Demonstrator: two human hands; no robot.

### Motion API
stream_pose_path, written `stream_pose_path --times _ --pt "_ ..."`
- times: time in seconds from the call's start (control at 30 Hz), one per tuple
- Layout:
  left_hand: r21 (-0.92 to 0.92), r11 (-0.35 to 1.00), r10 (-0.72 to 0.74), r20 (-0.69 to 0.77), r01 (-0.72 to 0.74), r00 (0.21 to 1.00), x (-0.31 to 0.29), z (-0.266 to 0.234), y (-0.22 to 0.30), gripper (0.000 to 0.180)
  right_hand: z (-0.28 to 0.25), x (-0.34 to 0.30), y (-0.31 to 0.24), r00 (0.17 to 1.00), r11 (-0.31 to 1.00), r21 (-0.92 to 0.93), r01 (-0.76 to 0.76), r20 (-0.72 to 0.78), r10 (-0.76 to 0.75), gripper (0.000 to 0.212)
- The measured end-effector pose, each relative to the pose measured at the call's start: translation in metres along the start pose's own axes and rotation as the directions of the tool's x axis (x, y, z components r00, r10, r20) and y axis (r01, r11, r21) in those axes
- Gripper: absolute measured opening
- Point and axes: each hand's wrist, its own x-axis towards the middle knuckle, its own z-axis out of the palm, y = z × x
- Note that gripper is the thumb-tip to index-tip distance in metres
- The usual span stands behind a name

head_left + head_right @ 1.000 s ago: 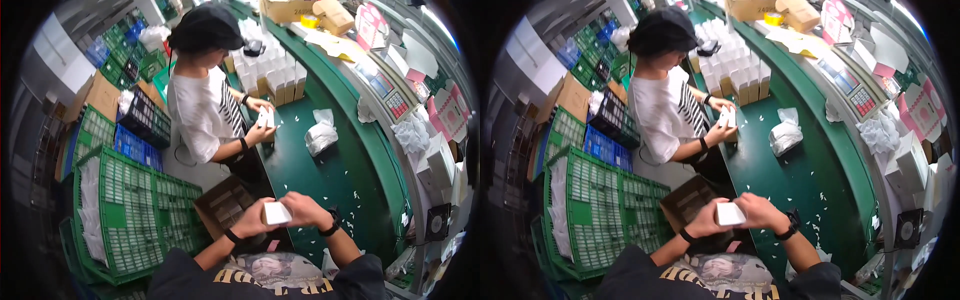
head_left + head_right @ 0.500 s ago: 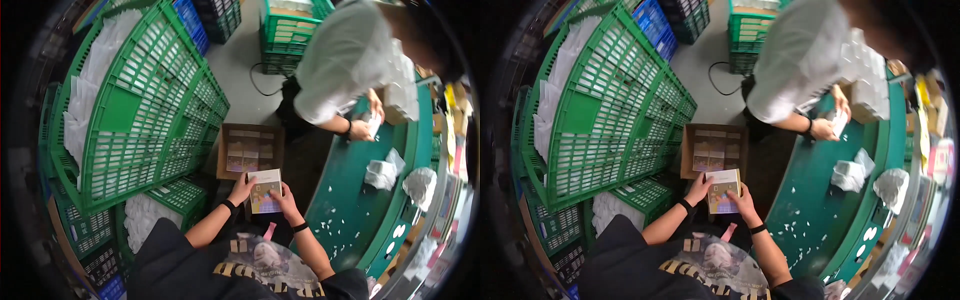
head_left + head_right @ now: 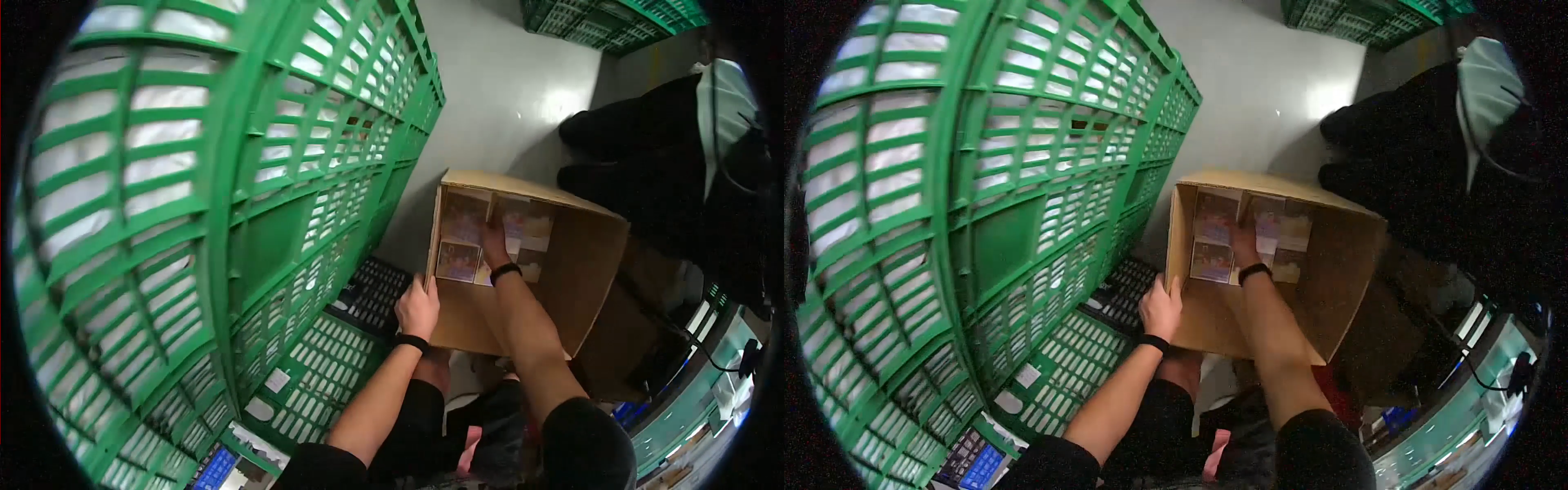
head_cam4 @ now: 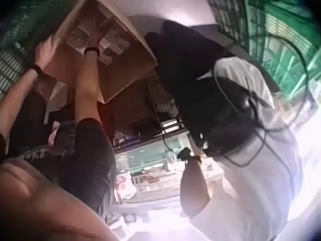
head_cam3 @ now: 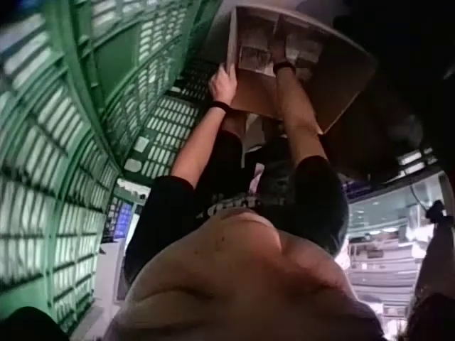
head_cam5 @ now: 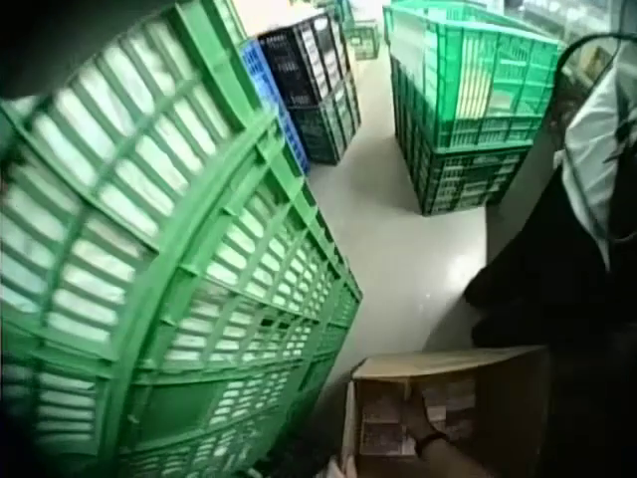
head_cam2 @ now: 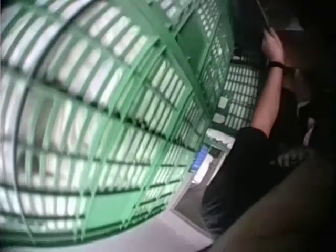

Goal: The person removes boxes from a larger carton, places them on a table, and inserts them into paper sleeves. They then wrap the sleeved boxes in foam sheets and place them back into the carton.

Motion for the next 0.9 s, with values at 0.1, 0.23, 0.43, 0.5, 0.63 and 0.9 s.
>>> stream_pose_path --times 0.1,0.23,0.43,0.5,0.63,0.9 --pt "0.025 1.000 0.013 -0.032 -0.013 0.999 0.000 0.000 -0.022 0.041 0.038 0.012 0.060 0.856 0.841 -0.456 0.290 -0.269 -0.441 0.047" --pt "0.051 0.997 0.064 -0.076 -0.060 0.995 0.004 0.003 -0.022 0.037 0.054 -0.011 0.076 0.938 0.741 -0.619 0.260 -0.020 -0.346 0.060" --pt "0.096 0.986 0.144 -0.040 -0.139 0.989 0.004 0.011 -0.002 0.041 0.001 -0.047 -0.012 0.970 0.828 -0.506 0.241 0.135 -0.200 0.049" --pt "-0.067 0.998 0.001 0.025 0.001 1.000 0.007 -0.005 -0.009 0.043 -0.008 -0.089 -0.048 0.977 0.722 -0.658 0.213 0.142 -0.159 0.047" --pt "0.013 0.981 0.195 -0.028 -0.195 0.980 0.019 -0.018 -0.059 0.057 -0.035 -0.230 -0.154 0.954 0.841 -0.502 0.204 0.295 -0.056 0.054" --pt "0.104 0.794 0.563 0.247 -0.599 0.789 -0.063 -0.060 0.038 0.062 -0.185 -0.489 -0.107 0.989 0.957 0.255 0.139 0.017 -0.149 0.045"
